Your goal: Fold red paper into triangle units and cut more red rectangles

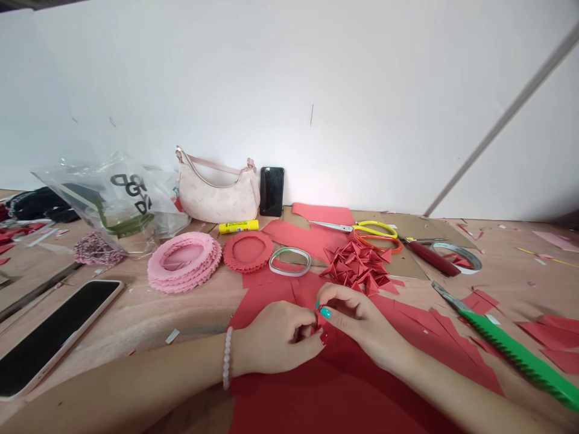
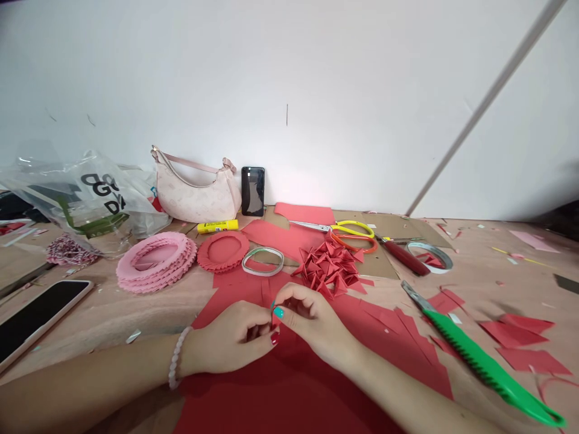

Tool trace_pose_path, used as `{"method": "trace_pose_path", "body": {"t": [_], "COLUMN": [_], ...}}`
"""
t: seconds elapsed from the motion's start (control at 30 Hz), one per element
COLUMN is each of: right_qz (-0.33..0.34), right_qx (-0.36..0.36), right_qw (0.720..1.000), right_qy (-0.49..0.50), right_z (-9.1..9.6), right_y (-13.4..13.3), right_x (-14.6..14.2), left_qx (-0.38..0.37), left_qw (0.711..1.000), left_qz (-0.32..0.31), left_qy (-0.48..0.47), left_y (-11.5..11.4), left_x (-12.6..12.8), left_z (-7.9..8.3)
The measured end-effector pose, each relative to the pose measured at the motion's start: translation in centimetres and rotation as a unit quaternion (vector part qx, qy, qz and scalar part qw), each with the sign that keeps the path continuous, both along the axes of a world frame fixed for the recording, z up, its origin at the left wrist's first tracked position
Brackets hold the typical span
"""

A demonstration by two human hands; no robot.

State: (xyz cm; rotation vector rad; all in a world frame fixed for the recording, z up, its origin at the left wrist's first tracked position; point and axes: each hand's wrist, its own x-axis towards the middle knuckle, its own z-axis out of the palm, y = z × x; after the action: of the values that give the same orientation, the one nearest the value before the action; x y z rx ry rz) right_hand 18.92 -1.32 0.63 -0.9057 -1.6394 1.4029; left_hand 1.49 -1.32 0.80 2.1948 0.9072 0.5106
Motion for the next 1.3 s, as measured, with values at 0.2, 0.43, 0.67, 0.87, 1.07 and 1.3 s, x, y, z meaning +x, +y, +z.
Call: {"method": "trace_pose_path", "body": {"t": [0.2,0.43,0.67,0.87,1.07,1.3], "right_qz": [0.002,-0.011,-0.097,-0.237,-0.144,-0.092], "right_qx": [0.012,0.052,0.090,0.095,0.113,0.131], "right_qw": [1.000,0.997,0.988,0.965,0.978,0.982], "right_qy": [0.000,-0.050,-0.085,-0.058,-0.101,-0.100], "right_z": [0.0,0.1,0.1,-0.2,-0.4,-0.3], "right_y": [-0.2,-0.3,0.3,2.6,1.2,0.5], "right_x": [-0.1,-0.2,0.4,1.8,0.7,0.3], "left_qx": [0.026,0.047,0.057,0.063,0.018,-0.010], "left_qw": [0.999,0.998,0.998,0.997,0.992,0.997], "left_qz": [-0.028,-0.023,-0.009,0.053,0.120,0.071], "left_qy": [0.037,0.042,0.019,0.001,-0.032,-0.037], "left_y": [0.1,0.1,-0.1,-0.2,0.4,0.3], "left_x": [0.0,-0.1,0.0,0.1,0.1,0.0], "left_z": [-0.1,-0.3,-0.1,-0.4,-0.2,0.0]}}
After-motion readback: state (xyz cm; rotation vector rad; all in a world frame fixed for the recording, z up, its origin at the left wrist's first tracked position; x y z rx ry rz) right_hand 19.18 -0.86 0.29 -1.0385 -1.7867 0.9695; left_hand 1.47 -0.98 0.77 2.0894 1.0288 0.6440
